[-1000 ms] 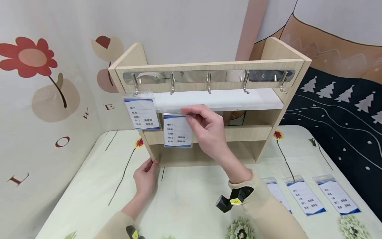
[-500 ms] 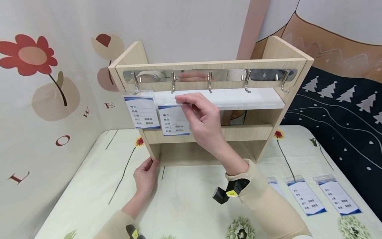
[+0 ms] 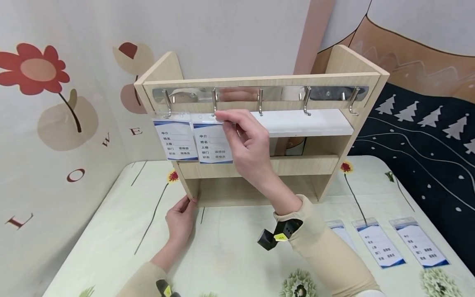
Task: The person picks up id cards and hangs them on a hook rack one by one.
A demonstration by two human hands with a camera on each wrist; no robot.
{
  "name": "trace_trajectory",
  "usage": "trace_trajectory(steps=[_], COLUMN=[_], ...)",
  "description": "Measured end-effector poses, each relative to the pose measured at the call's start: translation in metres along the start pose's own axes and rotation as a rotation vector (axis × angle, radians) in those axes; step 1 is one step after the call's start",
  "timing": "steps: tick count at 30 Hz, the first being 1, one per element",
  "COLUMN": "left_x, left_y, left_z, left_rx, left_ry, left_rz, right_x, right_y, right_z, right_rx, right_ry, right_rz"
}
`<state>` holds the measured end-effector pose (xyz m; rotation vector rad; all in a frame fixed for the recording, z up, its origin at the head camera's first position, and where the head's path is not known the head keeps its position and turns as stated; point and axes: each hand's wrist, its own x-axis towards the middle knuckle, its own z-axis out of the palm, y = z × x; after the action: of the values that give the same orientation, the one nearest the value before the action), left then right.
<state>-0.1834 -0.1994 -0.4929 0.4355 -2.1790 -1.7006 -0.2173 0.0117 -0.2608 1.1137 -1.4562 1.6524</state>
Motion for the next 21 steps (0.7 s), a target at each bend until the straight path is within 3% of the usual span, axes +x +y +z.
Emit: trace_trajectory(steps=[12,21], left_x=[-0.0001,-0.0004], left_y=[0.0000,-0.0006], left_z=[0.0011,-0.0002], left_rx=[-0.008,0.018], left_ry=[-0.009,-0.002], left_rz=[0.005,0.009], right_x=[0.0041,0.0035], right_y=[0.0039,0.0069], right_z=[0.0001,-0.0007], right_rx=[-0.058,-0.085], right_ry=[0.012,0.010], right_rz=[-0.051,0.005])
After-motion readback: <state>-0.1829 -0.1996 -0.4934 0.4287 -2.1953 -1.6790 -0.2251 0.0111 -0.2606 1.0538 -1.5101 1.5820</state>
